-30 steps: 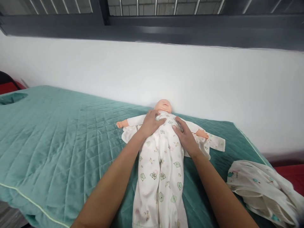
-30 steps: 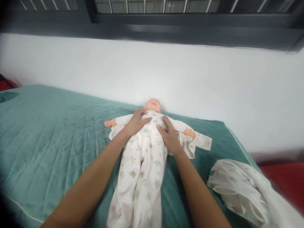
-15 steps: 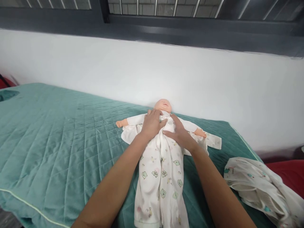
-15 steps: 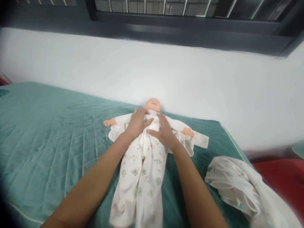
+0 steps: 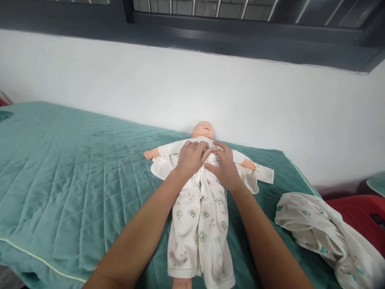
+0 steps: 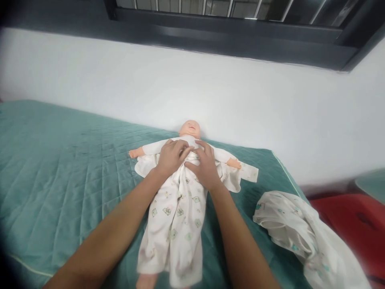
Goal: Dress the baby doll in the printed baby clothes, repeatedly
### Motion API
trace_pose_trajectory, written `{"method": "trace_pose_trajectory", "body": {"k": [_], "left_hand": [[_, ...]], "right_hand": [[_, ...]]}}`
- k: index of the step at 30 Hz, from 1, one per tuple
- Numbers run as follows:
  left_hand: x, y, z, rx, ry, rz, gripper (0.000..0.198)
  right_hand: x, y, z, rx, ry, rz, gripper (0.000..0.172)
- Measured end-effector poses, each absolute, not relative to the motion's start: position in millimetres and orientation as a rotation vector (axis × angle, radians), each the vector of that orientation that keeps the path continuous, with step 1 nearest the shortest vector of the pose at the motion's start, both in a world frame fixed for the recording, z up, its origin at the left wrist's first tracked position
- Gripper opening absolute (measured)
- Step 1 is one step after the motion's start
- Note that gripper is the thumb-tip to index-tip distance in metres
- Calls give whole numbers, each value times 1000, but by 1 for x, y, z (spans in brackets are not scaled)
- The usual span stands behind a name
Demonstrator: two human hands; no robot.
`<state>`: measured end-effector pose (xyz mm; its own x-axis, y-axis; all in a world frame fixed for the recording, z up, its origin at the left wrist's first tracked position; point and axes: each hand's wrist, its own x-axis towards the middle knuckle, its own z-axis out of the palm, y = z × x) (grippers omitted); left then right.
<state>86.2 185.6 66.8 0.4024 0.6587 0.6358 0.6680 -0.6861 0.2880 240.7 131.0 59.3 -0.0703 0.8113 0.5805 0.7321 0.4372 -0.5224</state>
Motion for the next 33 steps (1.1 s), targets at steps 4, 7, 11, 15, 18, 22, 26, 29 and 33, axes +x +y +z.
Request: {"method": "trace_pose_trajectory", "body": {"k": [4,7,11,15,18,22,26,29,33], "left_hand": [[83,186,60,-2487,-1190,-1330,41],[80,188,56,-2397,-1107,-1400,42],[77,190,51,-2359,-1100,-1437,40],[74,192,48,-2350,-1125,-1444,39],[72,191,46,-2344,-1141,-1449,38],[67,188,40,-2298,-1241,-1460,38],[60,181,33,-2259,-1395,-1528,39],[52,171,29,-2264,-1534,-1587,42],[43,154,25,-2299,-1674,-1676,47]], "right_hand": [[233,121,56,-1297,-1781,-14,16],[229,112,53,-1263,-1800,-106,16],[225,100,52,-1256,-1824,-219,20],[224,92,50,-1288,-1826,-251,23],[223,91,50,-1330,-1828,-223,23],[221,93,52,-1428,-1822,-145,30],[220,97,56,-1495,-1826,-35,37],[222,99,57,-1495,-1828,4,41],[225,101,56,-1464,-1810,48,45]]}}
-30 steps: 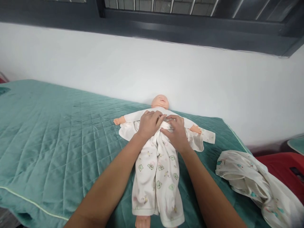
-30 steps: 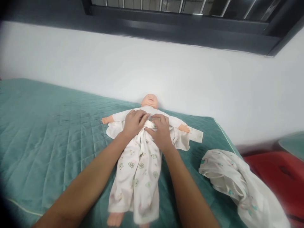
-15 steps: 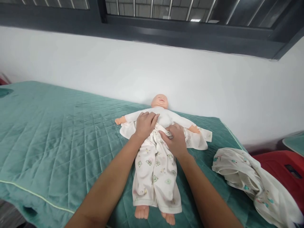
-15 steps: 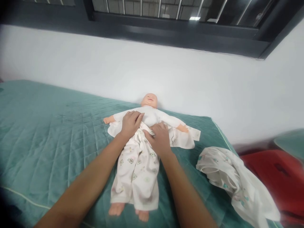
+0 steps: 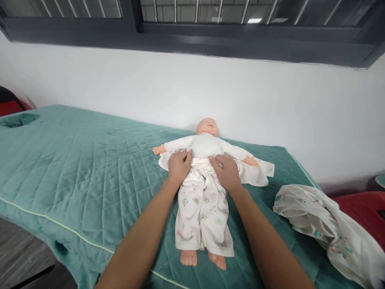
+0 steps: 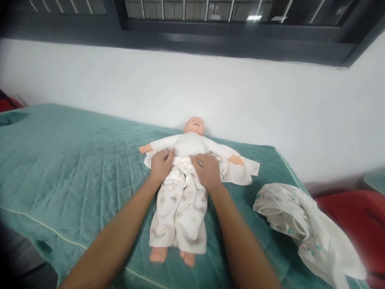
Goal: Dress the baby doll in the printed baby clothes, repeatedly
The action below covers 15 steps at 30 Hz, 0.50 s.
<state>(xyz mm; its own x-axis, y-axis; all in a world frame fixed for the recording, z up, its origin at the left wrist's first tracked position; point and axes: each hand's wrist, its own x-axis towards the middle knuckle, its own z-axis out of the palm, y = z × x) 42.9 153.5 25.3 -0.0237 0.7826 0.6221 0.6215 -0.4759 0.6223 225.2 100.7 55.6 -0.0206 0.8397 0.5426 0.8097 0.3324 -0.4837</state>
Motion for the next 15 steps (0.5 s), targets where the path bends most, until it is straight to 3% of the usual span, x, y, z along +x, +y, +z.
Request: {"method": "trace_pose_trajectory", "body": {"k": [15], "left_hand": [[35,133,21,2130,1409,1441,43]], "right_hand": [[226,73,48,-1552,-1821,-50,39]]}}
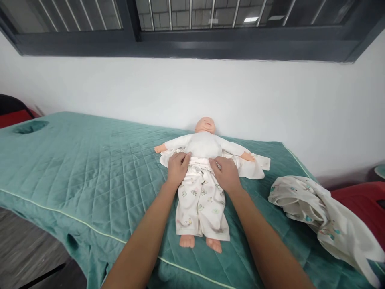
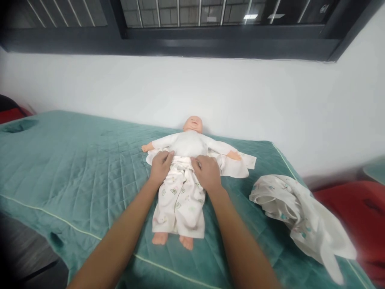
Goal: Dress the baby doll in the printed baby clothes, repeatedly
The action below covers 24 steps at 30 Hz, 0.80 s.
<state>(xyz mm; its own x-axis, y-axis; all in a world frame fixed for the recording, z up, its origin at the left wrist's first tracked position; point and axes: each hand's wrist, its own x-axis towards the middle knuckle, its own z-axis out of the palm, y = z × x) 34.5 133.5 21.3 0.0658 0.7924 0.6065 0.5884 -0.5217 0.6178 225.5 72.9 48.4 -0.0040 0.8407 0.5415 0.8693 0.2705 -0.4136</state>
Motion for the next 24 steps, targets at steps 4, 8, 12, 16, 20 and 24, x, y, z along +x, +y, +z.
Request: {"method": "trace_pose_trajectory", "body": {"k": [4,8,12,16,20,24], "left_hand": [[33,138,19,2172,1419,1429,45],[32,141,20,2167,1390,1422,46],[32,139,23,2088,1362,1429,45],[29,137,25,1986,1318,1415,43],[26,139,23,1840,1280,1404,44],[25,140,23,1757,1245,1374,43]], "right_hand": [[229,59,49,-1625,-1743,134,42],[236,56,49,-1602,-1637,384,45],[241,60,49,-1579,-1603,420,46],[248,63,49,-1585,-1624,410,46],[256,64,48,-1567,-1670,405,43],[260,63,50,-1586,-1699,426,42]]}}
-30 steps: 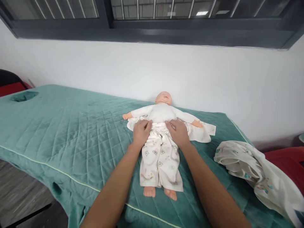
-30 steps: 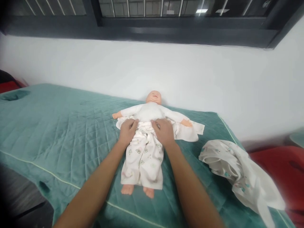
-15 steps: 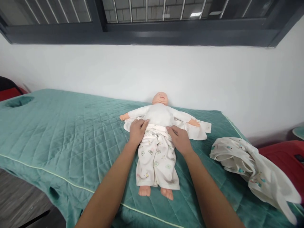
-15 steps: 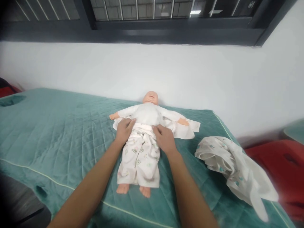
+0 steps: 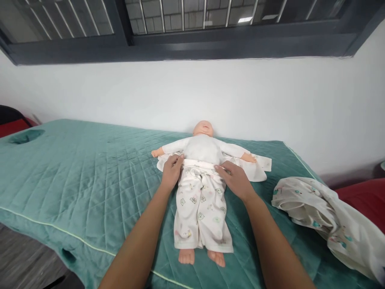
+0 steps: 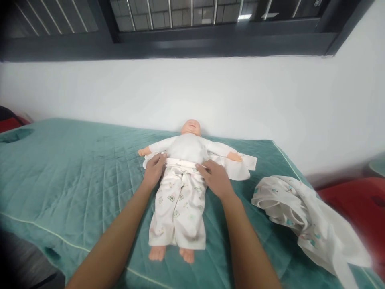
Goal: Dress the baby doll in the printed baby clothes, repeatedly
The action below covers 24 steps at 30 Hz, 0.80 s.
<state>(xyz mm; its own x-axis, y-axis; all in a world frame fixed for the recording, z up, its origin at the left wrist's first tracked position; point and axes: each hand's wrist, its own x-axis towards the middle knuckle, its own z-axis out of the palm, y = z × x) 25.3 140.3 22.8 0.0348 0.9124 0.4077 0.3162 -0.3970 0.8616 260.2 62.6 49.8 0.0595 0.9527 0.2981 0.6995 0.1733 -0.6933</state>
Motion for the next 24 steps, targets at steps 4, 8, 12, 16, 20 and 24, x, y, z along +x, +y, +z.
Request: {"method": "trace_pose_trajectory", "body": {"k": [4,8,12,16,20,24], "left_hand": [[26,141,25,1740,1253,1346,42],[28,142,24,1752,1261,1348,39],[28,142,20,1845,1274,1368,25],[29,141,21,1944,1267,1388,22],[30,138,24,2014,1217,1435,26],[30,131,26,2111,1244,1481,32]], "right_hand": [[260,60,55,-1641,-1704,471,50],[256,58,59,-1639,-1675,516,54],[254,57,61,-1602,-1676,594,55],[256,56,61,-1566,-1719,680,55],[262,55,60,-1563,-1766,710,53],[267,53,58,-1570,-1798,726,48]]}}
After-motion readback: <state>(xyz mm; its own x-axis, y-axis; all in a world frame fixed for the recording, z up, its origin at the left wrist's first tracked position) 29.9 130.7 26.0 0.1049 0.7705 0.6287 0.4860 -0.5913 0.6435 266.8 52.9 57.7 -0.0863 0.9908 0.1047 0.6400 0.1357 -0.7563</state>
